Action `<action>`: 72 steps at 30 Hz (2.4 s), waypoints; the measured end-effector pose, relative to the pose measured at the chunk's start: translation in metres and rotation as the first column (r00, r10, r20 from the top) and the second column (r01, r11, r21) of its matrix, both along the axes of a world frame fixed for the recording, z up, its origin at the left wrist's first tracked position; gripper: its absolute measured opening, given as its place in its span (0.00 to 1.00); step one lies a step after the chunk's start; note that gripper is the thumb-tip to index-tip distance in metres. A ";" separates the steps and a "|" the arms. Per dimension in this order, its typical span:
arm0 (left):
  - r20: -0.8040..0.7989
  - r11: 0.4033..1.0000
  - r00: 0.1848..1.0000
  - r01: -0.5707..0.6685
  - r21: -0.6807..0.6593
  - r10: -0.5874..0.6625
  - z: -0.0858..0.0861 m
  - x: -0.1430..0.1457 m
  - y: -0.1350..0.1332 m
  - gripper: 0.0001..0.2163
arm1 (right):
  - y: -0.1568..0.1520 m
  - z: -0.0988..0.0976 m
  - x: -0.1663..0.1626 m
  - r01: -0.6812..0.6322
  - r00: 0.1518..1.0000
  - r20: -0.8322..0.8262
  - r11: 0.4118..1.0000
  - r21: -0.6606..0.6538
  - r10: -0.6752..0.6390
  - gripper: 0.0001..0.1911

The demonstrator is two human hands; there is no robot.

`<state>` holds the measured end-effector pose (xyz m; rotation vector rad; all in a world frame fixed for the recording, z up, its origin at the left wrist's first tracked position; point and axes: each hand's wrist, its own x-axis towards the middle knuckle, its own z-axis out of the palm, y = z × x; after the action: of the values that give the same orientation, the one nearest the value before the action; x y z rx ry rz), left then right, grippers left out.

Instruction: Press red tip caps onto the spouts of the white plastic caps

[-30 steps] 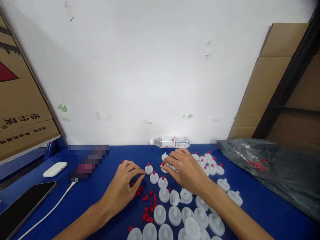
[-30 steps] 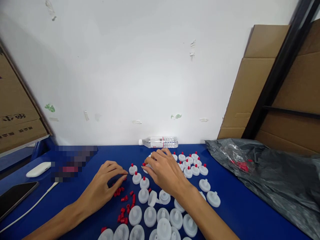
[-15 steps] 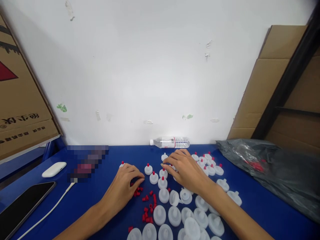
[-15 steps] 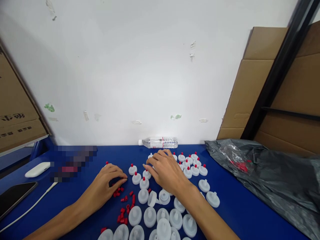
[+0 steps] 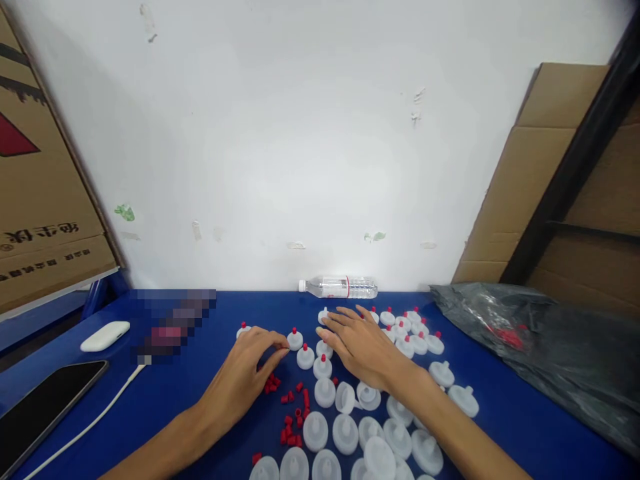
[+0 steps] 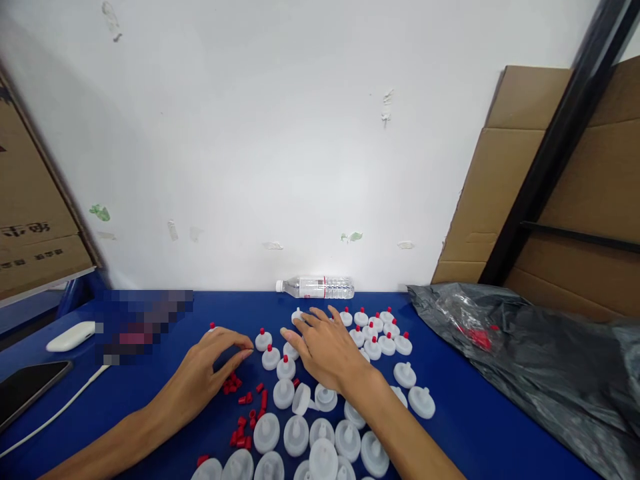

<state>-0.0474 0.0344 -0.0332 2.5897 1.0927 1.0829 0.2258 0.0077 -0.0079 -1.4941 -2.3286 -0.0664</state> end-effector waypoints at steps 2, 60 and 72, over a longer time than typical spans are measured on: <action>0.006 1.000 1.000 -0.008 0.012 0.008 0.000 0.000 -0.001 0.08 | 0.000 0.001 0.001 -0.005 1.000 0.000 1.000 -0.009 0.005 0.29; 0.049 0.944 0.997 0.047 0.326 -0.067 0.011 0.001 -0.005 0.11 | -0.025 0.024 -0.017 -0.365 0.925 -0.033 0.908 0.208 0.379 0.06; 0.038 0.913 0.981 0.161 0.376 -0.188 0.016 0.004 -0.008 0.07 | -0.029 0.024 -0.024 -0.426 0.904 0.118 0.888 0.175 0.410 0.09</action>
<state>-0.0433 0.0263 -0.0169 2.8296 0.6736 1.4467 0.2018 -0.0218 0.0165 -0.8853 -2.5682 -0.2376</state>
